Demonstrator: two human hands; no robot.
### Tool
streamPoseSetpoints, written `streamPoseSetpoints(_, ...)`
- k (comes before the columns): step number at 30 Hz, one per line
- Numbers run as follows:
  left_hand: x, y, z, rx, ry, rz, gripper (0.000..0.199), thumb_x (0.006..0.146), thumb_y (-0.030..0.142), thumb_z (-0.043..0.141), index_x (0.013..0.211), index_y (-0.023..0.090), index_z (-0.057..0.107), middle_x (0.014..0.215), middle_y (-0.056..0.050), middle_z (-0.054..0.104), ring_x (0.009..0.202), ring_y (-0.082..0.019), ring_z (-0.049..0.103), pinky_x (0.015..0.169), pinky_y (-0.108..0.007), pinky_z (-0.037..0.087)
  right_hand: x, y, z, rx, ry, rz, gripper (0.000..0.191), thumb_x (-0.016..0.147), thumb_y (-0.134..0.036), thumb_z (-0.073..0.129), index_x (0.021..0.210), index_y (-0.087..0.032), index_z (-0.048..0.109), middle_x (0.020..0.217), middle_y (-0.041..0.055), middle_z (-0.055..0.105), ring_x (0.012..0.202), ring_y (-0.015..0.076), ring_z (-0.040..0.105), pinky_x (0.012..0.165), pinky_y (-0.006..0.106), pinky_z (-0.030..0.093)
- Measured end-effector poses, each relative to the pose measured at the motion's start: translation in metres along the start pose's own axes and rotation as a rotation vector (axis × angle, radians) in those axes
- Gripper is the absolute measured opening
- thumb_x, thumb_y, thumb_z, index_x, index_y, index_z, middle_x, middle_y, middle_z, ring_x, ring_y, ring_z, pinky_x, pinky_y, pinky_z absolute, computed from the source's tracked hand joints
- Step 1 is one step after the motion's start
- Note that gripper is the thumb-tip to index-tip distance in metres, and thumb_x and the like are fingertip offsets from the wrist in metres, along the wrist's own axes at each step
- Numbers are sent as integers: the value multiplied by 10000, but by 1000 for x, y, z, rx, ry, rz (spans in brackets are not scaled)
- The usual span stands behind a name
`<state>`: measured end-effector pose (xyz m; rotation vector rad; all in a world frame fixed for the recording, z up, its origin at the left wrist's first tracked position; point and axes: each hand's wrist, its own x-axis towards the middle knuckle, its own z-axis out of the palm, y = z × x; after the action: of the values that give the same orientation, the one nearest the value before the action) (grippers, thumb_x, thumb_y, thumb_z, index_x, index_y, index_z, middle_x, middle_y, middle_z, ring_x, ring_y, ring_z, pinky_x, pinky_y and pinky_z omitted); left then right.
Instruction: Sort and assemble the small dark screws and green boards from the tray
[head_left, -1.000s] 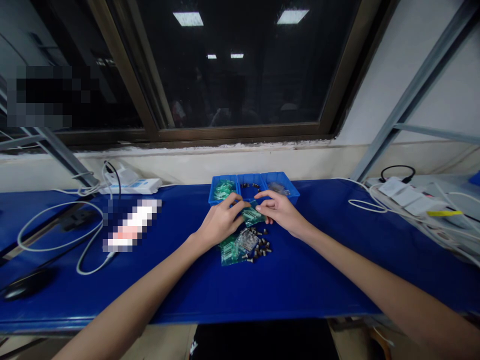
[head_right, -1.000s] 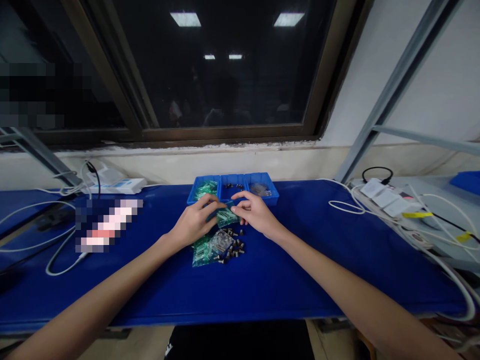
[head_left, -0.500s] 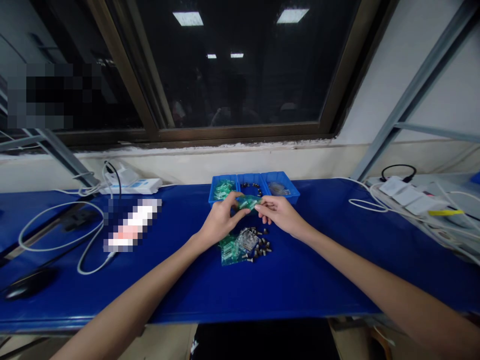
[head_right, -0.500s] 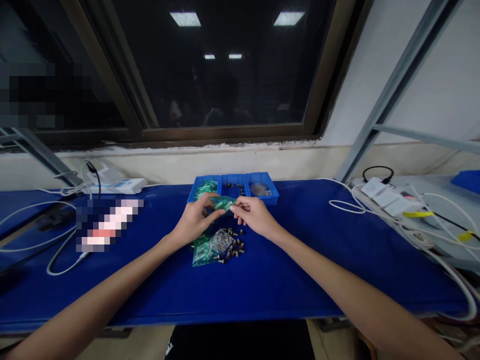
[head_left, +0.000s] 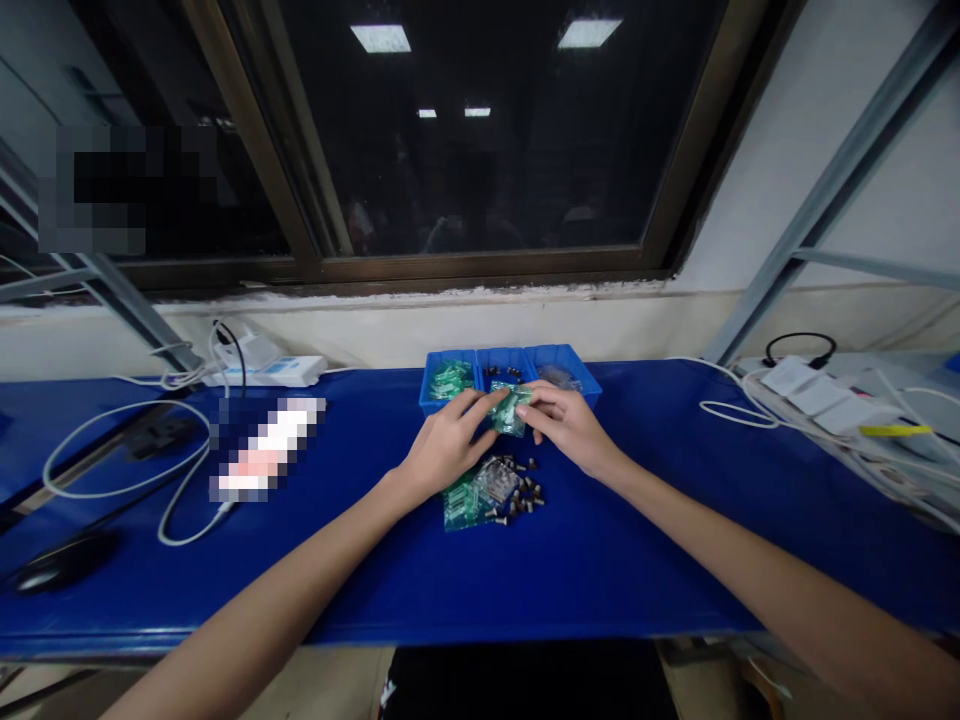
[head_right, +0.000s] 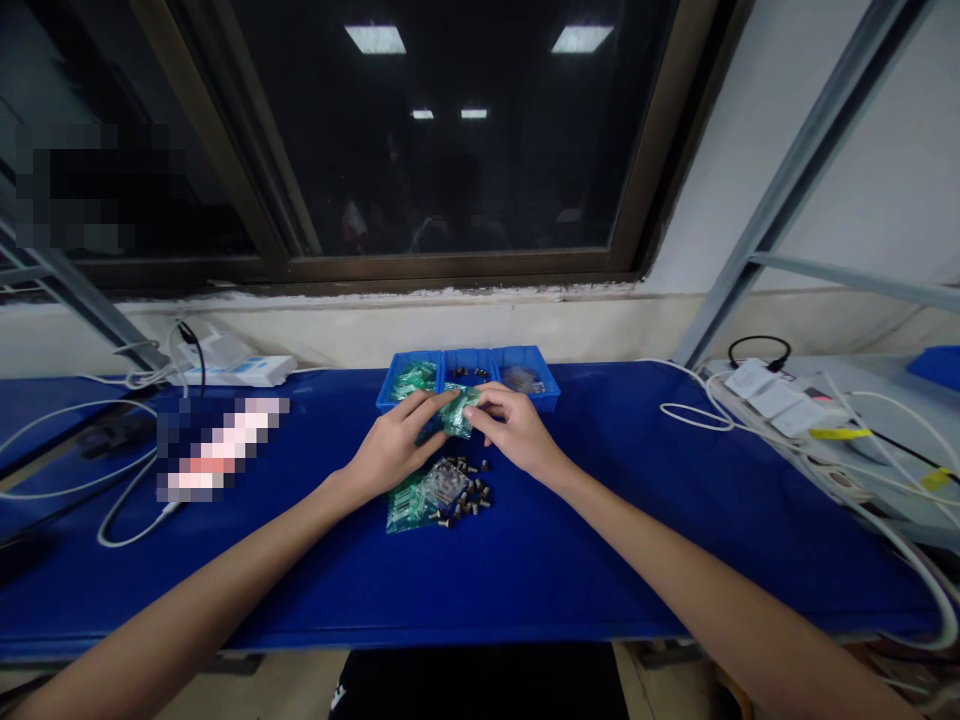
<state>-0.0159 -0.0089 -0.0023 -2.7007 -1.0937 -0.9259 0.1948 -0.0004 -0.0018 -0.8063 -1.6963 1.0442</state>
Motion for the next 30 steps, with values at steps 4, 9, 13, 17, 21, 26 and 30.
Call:
streamPoseSetpoints(4,0,0,2,32,28,27,473,950,231,499,1415,222,414,1167,-109,552,1088,-238,579,818,-376,577,-1,-5,0,27,-35,-27,225,865,-380,625,795,-166,630,1327,107,511,710,115,581,532,262,522)
streamPoseSetpoints(9,0,-3,5,14,92,55,296,993,269,462,1256,172,557,1016,-79,623,948,-196,604,828,-361,553,-2,-5,0,59,-52,-23,205,894,-384,589,908,-187,644,1108,97,613,823,181,614,512,250,491)
streamPoseSetpoints(13,-1,-3,7,0,147,-32,394,983,304,486,1351,162,473,935,-73,639,818,-182,617,731,-334,564,-1,2,-1,-4,-39,33,226,904,-371,582,1035,-192,625,783,34,634,585,124,556,504,256,457)
streamPoseSetpoints(17,-1,1,4,-18,112,-45,590,955,308,526,1483,209,280,1117,-110,626,835,-183,636,734,-338,579,1,6,-2,27,14,39,262,873,-293,572,1115,-198,607,927,64,635,650,138,601,475,243,446)
streamPoseSetpoints(21,-1,5,2,-31,88,22,447,975,272,491,1403,206,384,1153,-103,612,986,-198,628,838,-361,571,2,8,-2,35,24,54,300,829,-180,510,1114,-203,603,1043,75,634,585,103,598,432,227,401)
streamPoseSetpoints(26,-1,4,4,-82,120,23,343,992,268,460,1329,201,452,1090,-82,612,989,-181,627,820,-326,580,1,11,2,-58,-25,54,283,827,-206,573,1109,-210,579,1052,71,660,587,123,627,470,249,436)
streamPoseSetpoints(30,-1,4,4,-103,129,11,551,963,237,493,1470,203,280,1133,-97,602,966,-187,634,796,-318,589,-4,11,6,-297,-39,-56,131,912,-270,544,1013,-209,602,825,29,661,580,149,605,581,303,491)
